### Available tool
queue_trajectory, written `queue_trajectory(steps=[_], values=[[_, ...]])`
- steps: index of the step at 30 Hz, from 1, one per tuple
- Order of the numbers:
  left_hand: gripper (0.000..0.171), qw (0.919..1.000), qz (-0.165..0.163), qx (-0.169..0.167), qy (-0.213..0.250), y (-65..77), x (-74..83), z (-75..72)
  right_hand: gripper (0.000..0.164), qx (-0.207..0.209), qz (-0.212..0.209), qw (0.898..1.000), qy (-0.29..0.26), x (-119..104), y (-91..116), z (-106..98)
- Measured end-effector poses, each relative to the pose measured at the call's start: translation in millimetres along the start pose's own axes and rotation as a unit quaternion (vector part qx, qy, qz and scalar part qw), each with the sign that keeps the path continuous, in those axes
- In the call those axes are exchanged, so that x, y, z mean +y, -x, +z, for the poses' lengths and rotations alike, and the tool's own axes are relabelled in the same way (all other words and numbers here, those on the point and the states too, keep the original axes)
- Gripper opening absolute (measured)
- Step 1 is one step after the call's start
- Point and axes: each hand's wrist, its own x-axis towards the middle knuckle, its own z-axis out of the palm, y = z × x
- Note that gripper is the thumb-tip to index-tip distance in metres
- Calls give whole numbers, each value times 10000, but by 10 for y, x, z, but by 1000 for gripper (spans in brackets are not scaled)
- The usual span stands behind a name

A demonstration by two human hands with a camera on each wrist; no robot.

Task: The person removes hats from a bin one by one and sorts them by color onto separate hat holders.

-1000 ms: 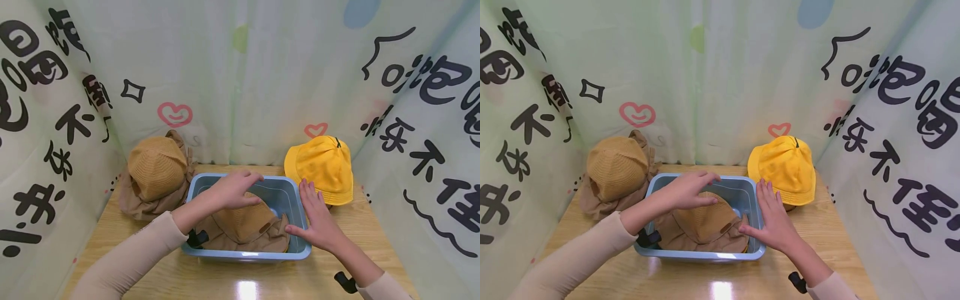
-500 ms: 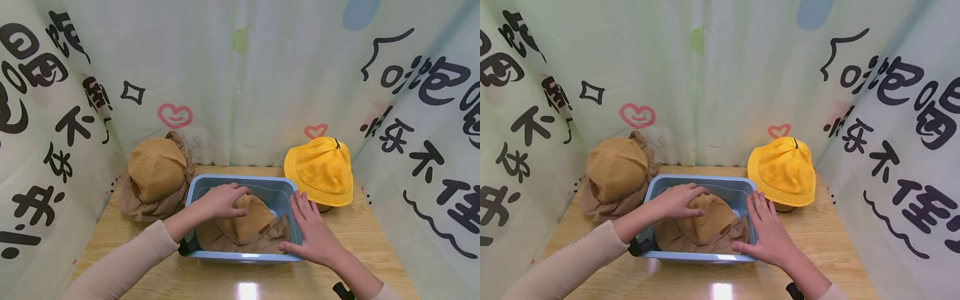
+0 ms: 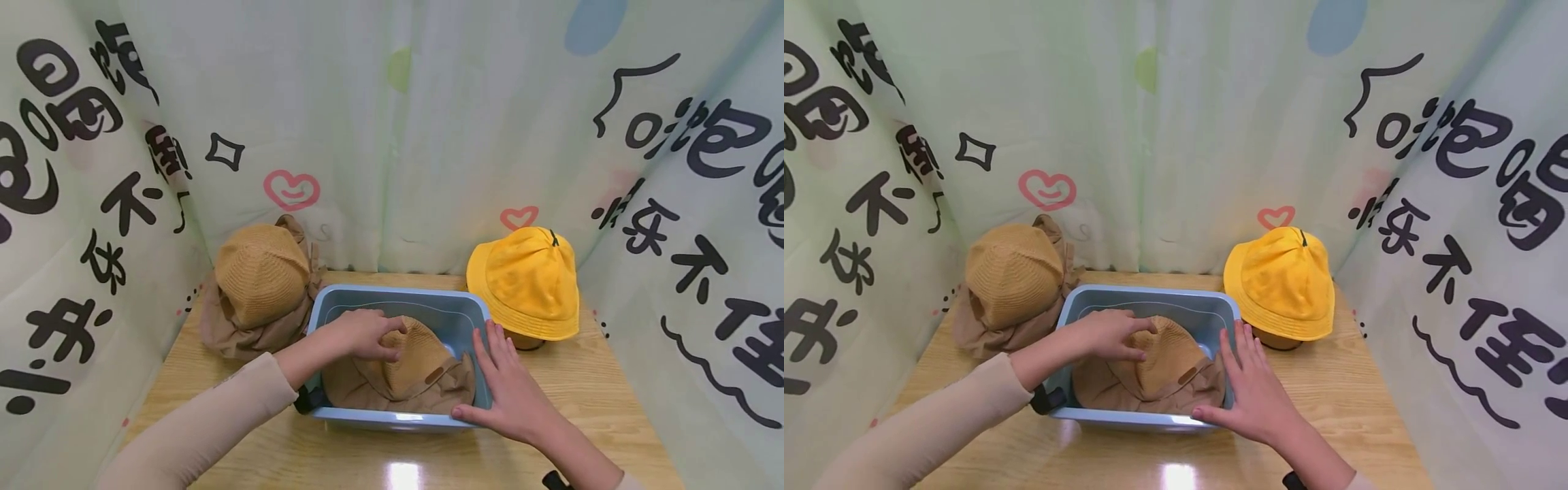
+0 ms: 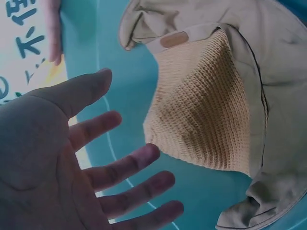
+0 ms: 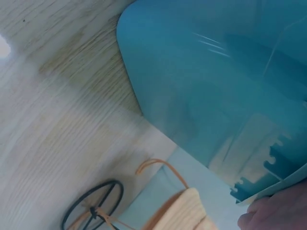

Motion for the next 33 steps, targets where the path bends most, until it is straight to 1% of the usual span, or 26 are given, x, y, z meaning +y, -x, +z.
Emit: queue_trajectory(steps=[6,9,11,14,16,21,23,25,28,29,33], values=[[60,9987,-133,-458,-172,-146,-13,61,120,84,-55,9999,2,-15,-20,7],[64,9964,-294,-738,-293,-234,3,86,120,82,-35,10000,-9,-20,-24,1],[66,9946,-443,-853,-392,-285,16,102,120,54,-10,10000,-19,-22,-22,1],[66,9923,-655,-925,-495,-336,36,117,120,14,31,10000,-37,-19,-8,5],[66,9911,-730,-982,-525,-358,47,126,121,8,55,10000,-52,-18,2,8],[64,9889,-643,-1239,-510,-383,73,128,125,23,103,9999,-100,-18,21,15],[62,9888,-577,-1279,-502,-387,80,123,126,31,113,9998,-132,-20,21,14],[55,9907,-438,-1202,-458,-399,81,124,125,12,138,9997,-176,-21,20,12],[27,9942,-95,-926,-538,-433,85,122,126,-17,195,9997,-171,-22,12,6],[23,9949,17,-824,-587,-443,87,121,126,-22,216,9996,-163,-23,9,6],[30,9969,323,-329,-632,-453,84,106,127,-59,326,9993,-147,-19,7,16]])
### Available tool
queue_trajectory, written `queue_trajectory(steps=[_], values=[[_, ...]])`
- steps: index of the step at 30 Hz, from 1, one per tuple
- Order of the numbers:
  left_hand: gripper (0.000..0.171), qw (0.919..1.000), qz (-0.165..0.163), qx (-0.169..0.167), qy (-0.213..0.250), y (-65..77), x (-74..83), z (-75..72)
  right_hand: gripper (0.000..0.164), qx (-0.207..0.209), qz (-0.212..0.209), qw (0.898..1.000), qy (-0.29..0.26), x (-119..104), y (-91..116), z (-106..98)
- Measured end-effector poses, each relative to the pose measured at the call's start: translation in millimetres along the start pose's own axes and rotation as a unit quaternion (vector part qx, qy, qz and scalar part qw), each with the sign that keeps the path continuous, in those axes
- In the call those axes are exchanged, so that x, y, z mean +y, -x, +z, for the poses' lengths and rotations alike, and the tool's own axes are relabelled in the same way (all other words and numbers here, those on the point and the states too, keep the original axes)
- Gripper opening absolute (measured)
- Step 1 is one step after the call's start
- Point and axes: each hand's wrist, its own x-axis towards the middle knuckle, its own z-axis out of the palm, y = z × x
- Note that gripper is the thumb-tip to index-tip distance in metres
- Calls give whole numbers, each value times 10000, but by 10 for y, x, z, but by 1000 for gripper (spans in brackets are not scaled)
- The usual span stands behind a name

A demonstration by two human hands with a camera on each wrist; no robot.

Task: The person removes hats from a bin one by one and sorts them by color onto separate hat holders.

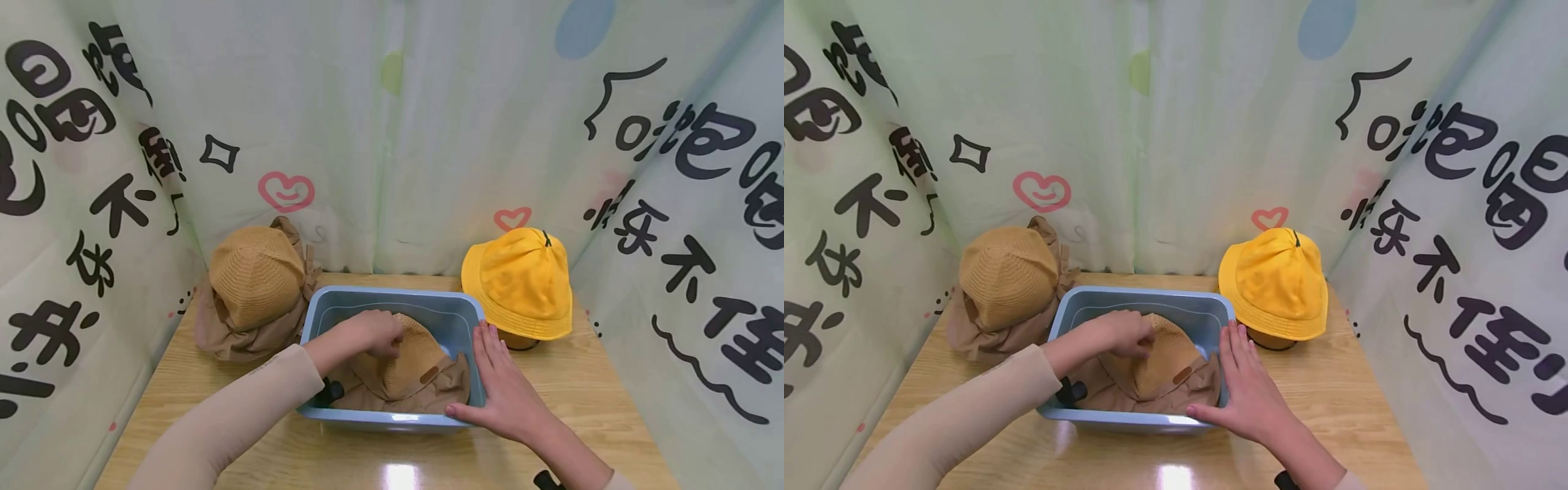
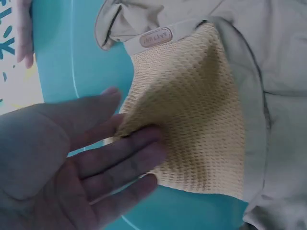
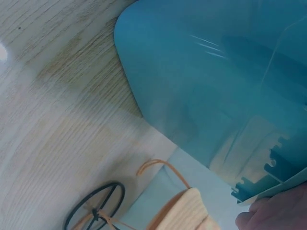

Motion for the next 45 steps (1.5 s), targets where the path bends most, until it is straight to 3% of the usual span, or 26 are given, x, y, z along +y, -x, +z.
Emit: queue_trajectory(steps=[5,10,17,23,26,30,33,37,45], values=[[18,9945,378,890,408,68,-49,-27,129,-8,131,9999,-99,-4,22,7],[13,9792,553,1695,973,184,-70,-100,129,14,206,9996,-169,-16,30,2],[8,9586,566,2559,1115,347,-56,-221,128,90,129,9999,-46,-41,-4,9],[24,9399,312,2817,1904,427,-36,-305,129,61,61,9998,156,-38,-23,-5],[32,9235,143,2907,2499,460,-24,-333,128,-9,104,9999,107,-33,-11,-14],[26,8997,120,3207,2960,492,-12,-375,127,-37,128,9999,22,-27,14,-16],[21,8862,214,3452,3083,515,-7,-416,127,7,123,9999,24,-20,29,-13],[19,8762,240,3671,3114,565,6,-468,127,-11,150,9999,27,-12,37,-5],[10,8603,447,4434,2474,687,23,-580,125,-55,203,9998,-46,2,18,10]])
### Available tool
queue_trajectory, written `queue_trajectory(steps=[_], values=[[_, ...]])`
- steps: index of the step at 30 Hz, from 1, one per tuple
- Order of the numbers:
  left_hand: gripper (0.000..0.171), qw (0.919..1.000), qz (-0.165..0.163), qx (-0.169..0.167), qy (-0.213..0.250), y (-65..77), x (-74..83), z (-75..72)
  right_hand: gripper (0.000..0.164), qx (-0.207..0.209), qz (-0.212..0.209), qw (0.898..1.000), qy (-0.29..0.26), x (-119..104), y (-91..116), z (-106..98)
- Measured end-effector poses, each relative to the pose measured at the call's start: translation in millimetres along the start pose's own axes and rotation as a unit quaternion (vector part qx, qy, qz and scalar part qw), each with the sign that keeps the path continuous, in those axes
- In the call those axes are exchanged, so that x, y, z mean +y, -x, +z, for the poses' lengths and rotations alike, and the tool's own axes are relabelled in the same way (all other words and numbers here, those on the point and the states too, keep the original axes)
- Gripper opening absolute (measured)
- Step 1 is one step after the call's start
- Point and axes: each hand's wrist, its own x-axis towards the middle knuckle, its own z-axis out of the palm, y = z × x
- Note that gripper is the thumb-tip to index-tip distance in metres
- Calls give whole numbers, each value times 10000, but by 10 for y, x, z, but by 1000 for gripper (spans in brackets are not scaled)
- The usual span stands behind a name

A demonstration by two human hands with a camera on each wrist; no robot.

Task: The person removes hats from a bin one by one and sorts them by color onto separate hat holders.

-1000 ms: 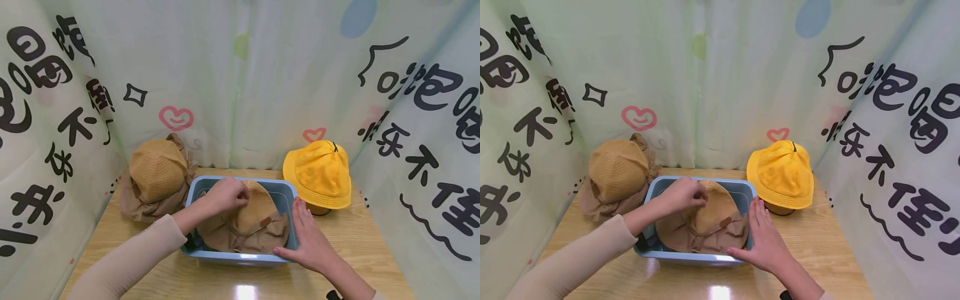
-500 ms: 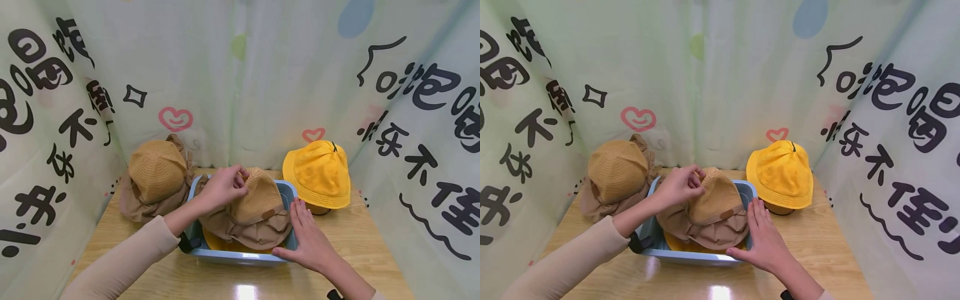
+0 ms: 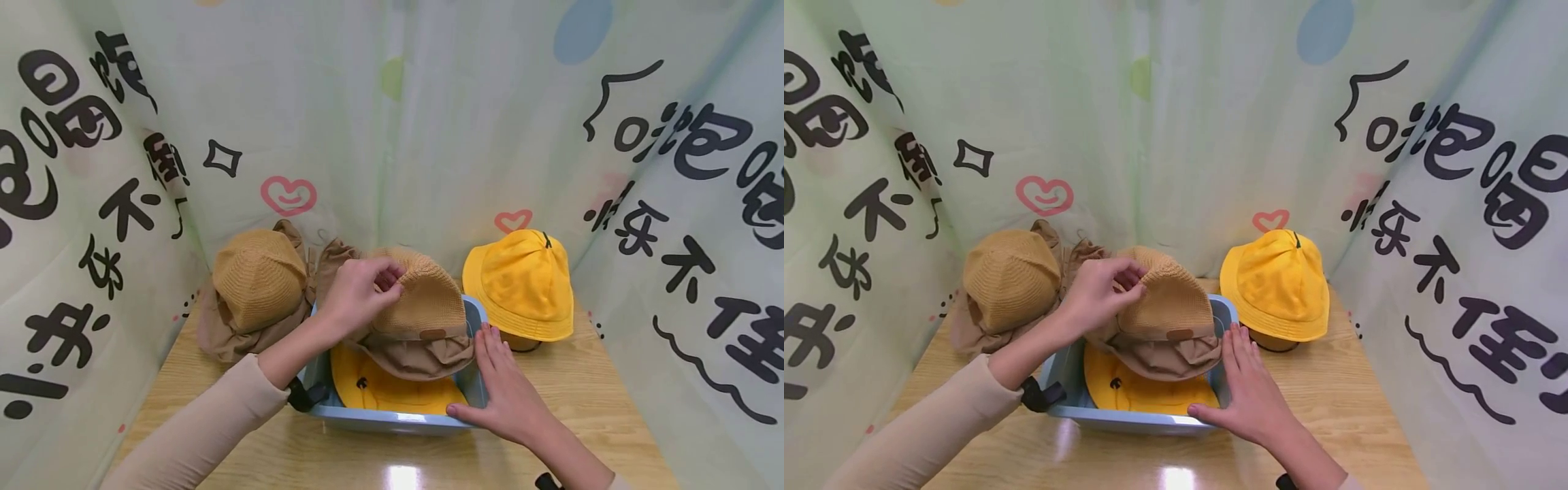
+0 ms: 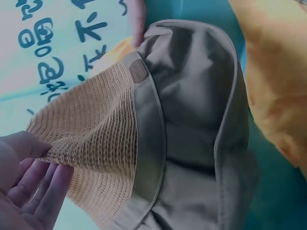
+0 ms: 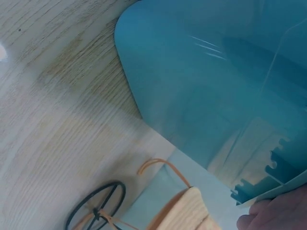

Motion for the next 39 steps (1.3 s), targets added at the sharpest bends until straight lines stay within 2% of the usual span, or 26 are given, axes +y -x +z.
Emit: queue_trajectory(steps=[5,9,20,28,39], values=[[10,9979,334,317,-457,-12,10,-119,126,-50,52,10000,-17,1,-9,4],[10,9952,476,593,-611,-14,-8,-227,126,-27,27,10000,-76,4,-17,7],[9,9897,615,1255,-298,-11,-34,-572,124,-3,-40,10000,-73,12,-5,3],[10,9769,850,1945,-235,-20,-91,-855,124,-44,-38,9999,-109,-1,-26,-4],[11,9600,594,2731,-153,-2,-99,-1290,121,-59,-39,9998,-198,15,-25,7]])
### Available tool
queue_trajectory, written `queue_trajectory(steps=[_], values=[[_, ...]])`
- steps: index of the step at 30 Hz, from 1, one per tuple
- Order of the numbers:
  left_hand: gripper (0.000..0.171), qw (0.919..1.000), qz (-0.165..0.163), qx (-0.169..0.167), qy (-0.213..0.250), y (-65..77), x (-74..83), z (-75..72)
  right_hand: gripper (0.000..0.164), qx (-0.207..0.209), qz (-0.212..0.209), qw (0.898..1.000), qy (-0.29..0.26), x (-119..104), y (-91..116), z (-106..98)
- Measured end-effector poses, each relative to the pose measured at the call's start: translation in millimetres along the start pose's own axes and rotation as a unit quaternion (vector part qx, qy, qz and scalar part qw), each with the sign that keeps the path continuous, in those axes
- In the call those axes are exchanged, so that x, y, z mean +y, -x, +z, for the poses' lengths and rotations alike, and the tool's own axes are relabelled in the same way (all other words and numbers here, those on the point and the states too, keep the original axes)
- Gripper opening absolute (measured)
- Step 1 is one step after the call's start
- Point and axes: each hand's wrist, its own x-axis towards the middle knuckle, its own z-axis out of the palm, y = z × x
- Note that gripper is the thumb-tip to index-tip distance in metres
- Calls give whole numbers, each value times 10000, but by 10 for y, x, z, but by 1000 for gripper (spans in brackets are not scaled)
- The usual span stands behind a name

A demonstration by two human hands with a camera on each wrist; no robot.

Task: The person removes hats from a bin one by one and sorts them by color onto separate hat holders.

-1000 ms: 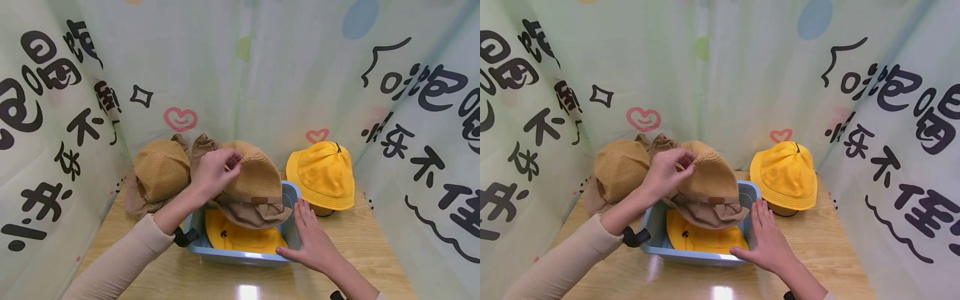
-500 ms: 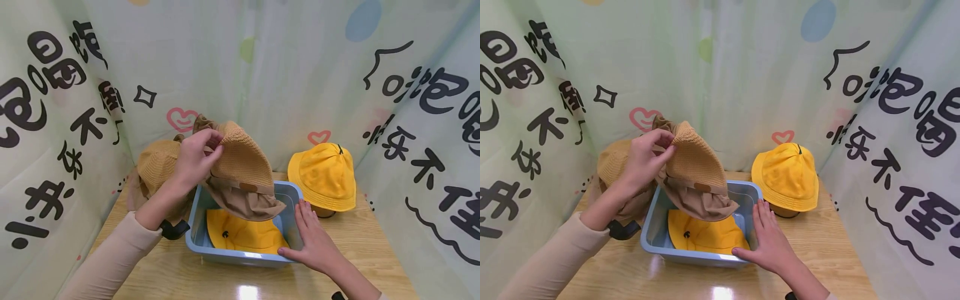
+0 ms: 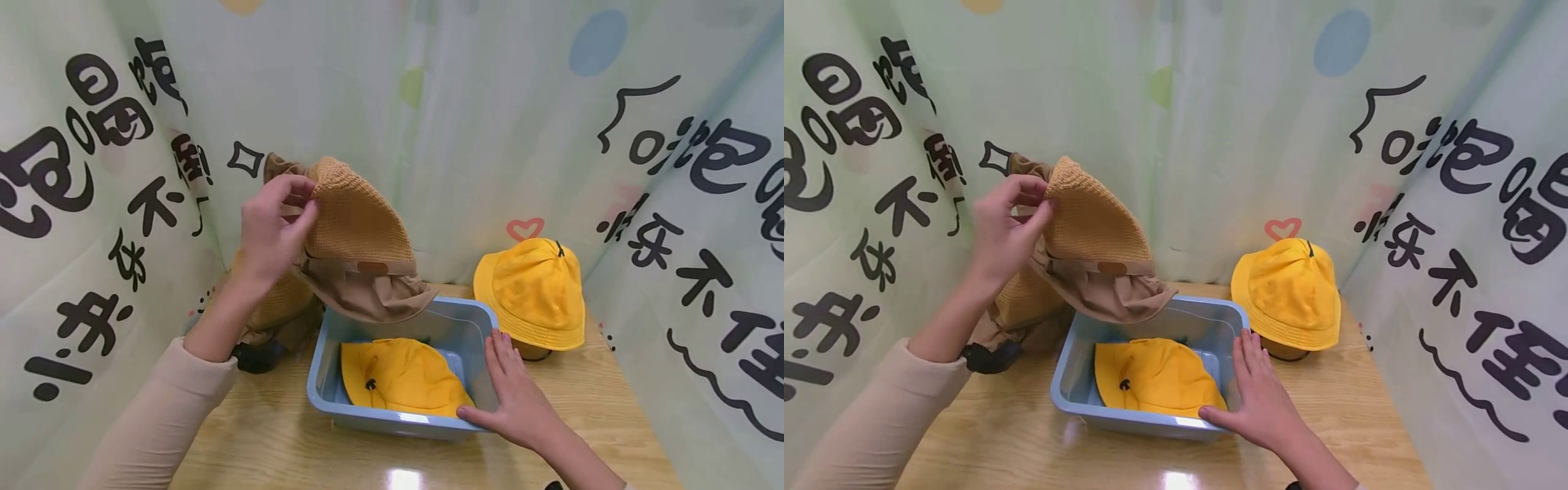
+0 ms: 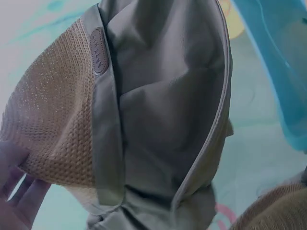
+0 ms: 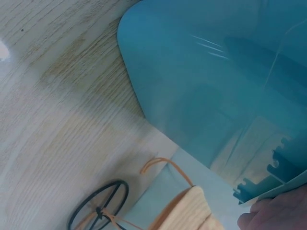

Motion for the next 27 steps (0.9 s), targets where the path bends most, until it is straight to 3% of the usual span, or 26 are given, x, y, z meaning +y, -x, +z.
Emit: queue_trajectory(steps=[7,13,18,27], values=[[10,9973,89,714,-152,-78,-129,-152,120,73,-22,10000,46,-4,9,12],[12,9941,129,1006,-391,-131,-278,-289,120,91,-80,9999,17,-26,3,13],[14,9944,-217,952,-416,-137,-400,-382,120,95,-72,9999,17,-35,-1,6],[17,9936,-1023,409,-230,-3,-689,-492,107,-249,-89,9992,-311,-63,-23,-140]])
